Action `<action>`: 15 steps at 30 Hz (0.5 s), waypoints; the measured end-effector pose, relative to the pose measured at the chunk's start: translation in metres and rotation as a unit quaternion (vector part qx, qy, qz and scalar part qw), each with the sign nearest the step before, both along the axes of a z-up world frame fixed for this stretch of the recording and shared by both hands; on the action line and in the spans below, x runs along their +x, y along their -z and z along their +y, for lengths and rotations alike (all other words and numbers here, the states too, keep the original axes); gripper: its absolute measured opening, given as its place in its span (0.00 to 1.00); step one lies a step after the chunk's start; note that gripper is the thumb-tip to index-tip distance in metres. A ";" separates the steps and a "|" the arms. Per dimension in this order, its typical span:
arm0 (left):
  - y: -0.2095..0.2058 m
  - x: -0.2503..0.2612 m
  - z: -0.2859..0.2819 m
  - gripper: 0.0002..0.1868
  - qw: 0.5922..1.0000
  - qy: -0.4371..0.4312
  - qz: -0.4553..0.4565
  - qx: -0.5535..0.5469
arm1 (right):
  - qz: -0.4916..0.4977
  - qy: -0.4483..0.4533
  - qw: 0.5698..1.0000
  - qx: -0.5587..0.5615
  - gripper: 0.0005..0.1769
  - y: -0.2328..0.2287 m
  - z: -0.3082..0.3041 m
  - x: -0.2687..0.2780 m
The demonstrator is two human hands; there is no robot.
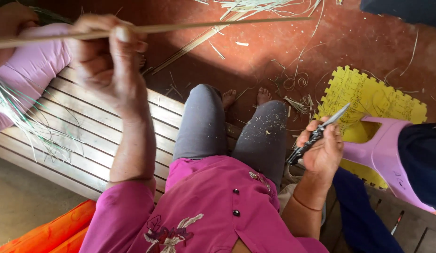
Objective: Shaving and smoothing thin bamboo strips and poles using a small hand knife for craft work.
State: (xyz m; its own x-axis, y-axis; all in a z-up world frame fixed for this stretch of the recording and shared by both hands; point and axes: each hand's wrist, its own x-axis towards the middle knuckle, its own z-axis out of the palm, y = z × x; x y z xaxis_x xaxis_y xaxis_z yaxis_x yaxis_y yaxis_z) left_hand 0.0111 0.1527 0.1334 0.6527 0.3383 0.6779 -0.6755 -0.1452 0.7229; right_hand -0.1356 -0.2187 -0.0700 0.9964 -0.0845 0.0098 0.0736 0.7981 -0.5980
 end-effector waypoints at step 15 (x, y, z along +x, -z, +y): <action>0.223 -0.070 -0.098 0.06 0.753 0.204 0.415 -0.469 | 0.023 -0.058 0.982 -0.178 0.24 0.000 0.124 0.075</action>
